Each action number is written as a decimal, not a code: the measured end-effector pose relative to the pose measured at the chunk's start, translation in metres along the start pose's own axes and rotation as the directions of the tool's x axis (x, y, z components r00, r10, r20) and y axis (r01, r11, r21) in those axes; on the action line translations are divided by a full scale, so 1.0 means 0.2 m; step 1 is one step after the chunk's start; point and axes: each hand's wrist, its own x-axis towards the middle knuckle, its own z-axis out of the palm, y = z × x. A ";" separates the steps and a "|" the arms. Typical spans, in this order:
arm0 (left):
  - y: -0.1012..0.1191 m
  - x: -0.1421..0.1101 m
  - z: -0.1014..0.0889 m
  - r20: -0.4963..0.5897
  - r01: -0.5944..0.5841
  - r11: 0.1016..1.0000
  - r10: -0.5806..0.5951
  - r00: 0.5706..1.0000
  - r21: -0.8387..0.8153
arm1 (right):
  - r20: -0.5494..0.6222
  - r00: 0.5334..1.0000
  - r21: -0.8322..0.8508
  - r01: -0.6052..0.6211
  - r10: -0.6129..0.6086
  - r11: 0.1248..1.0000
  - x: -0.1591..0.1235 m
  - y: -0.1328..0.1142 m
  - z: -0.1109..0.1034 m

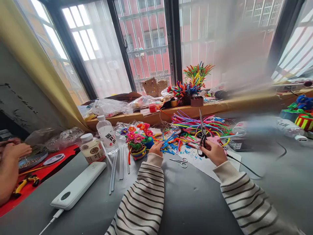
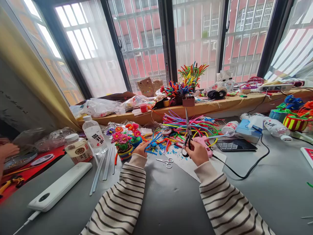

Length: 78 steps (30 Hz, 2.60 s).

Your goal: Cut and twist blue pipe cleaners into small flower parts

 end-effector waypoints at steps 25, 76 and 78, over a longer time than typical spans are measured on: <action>0.04 -0.02 -0.04 -0.164 -0.020 0.992 0.041 0.986 0.125 | 0.222 0.974 -0.559 0.087 0.047 0.824 -0.02 -0.01 -0.03; 0.08 0.03 -0.07 0.116 0.328 0.592 -0.367 0.923 -0.736 | 0.243 0.904 0.896 -0.348 0.352 0.275 0.12 -0.14 0.17; 0.10 0.04 -0.10 0.208 0.319 0.270 -0.369 0.906 -0.909 | 0.295 0.897 0.873 -0.393 0.330 0.289 0.11 -0.15 0.18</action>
